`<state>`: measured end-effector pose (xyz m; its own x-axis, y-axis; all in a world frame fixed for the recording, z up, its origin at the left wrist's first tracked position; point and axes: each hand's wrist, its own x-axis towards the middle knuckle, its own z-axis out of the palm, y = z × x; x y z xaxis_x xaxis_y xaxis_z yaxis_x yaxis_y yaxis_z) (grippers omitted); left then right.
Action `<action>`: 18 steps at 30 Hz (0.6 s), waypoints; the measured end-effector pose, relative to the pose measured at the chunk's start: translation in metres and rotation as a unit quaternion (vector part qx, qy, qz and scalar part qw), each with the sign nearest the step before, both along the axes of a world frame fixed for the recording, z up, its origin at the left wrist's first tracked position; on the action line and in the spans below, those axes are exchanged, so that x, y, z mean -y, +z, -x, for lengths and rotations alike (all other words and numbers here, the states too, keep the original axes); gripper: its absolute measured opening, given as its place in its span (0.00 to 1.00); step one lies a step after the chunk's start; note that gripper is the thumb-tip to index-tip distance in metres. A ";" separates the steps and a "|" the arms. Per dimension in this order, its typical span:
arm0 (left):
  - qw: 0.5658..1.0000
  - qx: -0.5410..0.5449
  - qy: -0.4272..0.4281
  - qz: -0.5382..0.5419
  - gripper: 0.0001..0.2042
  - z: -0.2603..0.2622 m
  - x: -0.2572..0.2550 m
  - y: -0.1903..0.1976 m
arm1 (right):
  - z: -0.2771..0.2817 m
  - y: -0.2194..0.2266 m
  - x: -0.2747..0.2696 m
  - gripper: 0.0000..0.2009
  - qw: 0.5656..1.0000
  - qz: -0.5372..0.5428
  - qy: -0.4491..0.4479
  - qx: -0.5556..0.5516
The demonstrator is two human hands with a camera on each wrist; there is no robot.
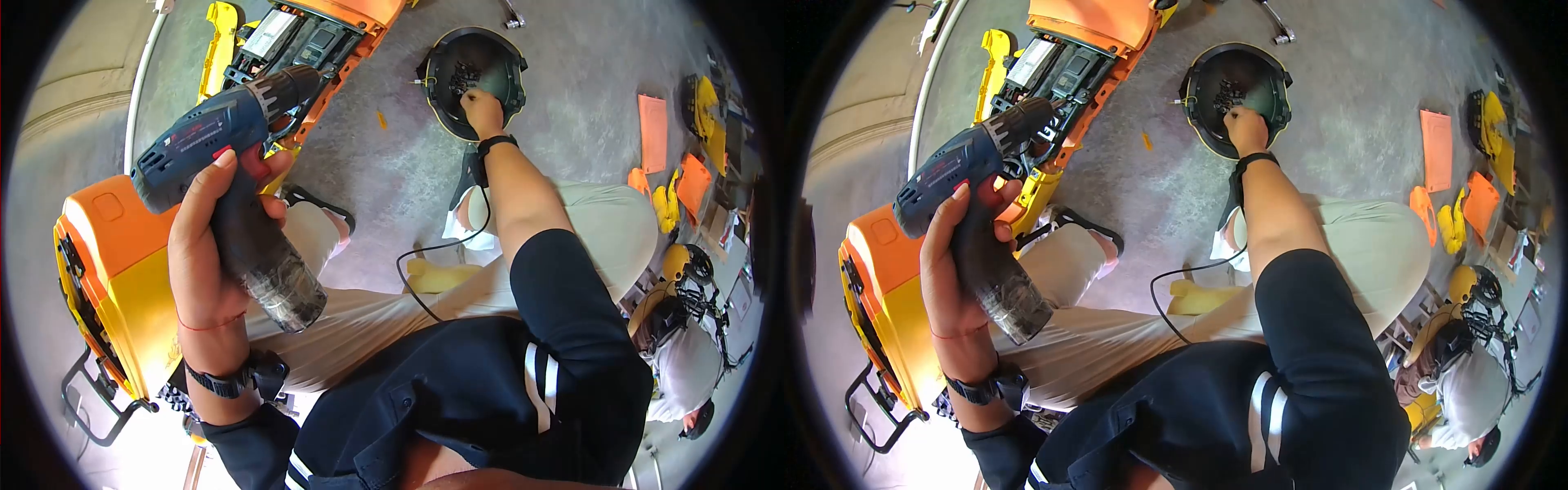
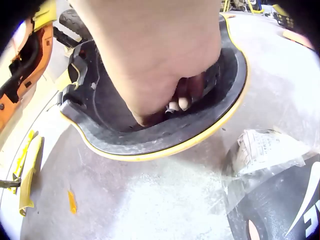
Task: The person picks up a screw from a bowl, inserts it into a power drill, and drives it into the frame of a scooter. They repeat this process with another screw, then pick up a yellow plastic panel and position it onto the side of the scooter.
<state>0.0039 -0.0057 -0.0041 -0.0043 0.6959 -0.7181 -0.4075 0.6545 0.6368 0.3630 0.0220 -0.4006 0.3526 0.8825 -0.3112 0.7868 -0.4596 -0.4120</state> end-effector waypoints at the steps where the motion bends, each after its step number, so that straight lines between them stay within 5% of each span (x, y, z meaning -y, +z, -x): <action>1: 1.000 -0.007 -0.001 -0.001 0.16 0.000 0.001 0.000 | -0.003 -0.002 -0.005 0.10 1.000 -0.003 0.001 0.002; 2: 1.000 -0.014 -0.002 -0.003 0.16 0.001 0.003 0.000 | -0.005 -0.004 -0.013 0.10 0.958 0.007 -0.128 -0.257; 3: 1.000 -0.012 -0.001 -0.006 0.16 0.002 0.004 0.000 | -0.003 0.005 -0.017 0.10 0.834 0.016 -0.244 -0.494; 4: 1.000 0.000 -0.011 -0.009 0.17 0.004 0.006 0.000 | -0.001 0.016 -0.020 0.10 0.836 0.012 -0.241 -0.493; 7: 0.999 0.017 -0.024 -0.030 0.19 0.006 0.007 0.005 | 0.016 0.067 -0.042 0.09 0.627 -0.030 -0.165 -0.761; 8: 0.999 0.021 -0.030 -0.035 0.19 0.006 0.008 0.007 | 0.023 0.085 -0.048 0.09 0.629 -0.035 -0.155 -0.761; 10: 0.998 0.019 -0.035 -0.053 0.18 0.002 0.010 0.012 | 0.038 0.129 -0.058 0.09 0.518 -0.042 -0.048 -0.853; 14: 0.990 0.014 -0.075 -0.119 0.17 -0.002 0.016 0.024 | 0.066 0.223 -0.064 0.12 0.497 -0.098 0.093 -0.857; 15: 0.986 0.026 -0.088 -0.143 0.18 -0.003 0.018 0.024 | 0.069 0.244 -0.060 0.11 0.536 -0.116 0.117 -0.828; 18: 0.973 0.041 -0.110 -0.197 0.18 -0.009 0.023 0.030 | 0.077 0.290 -0.052 0.12 0.554 -0.157 0.188 -0.795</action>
<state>0.0125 -0.0283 0.0258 0.2217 0.8951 -0.3868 -0.3450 0.4430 0.8275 0.2864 0.0741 -0.1111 -0.3744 0.8994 0.2255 -0.6709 -0.0949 -0.7354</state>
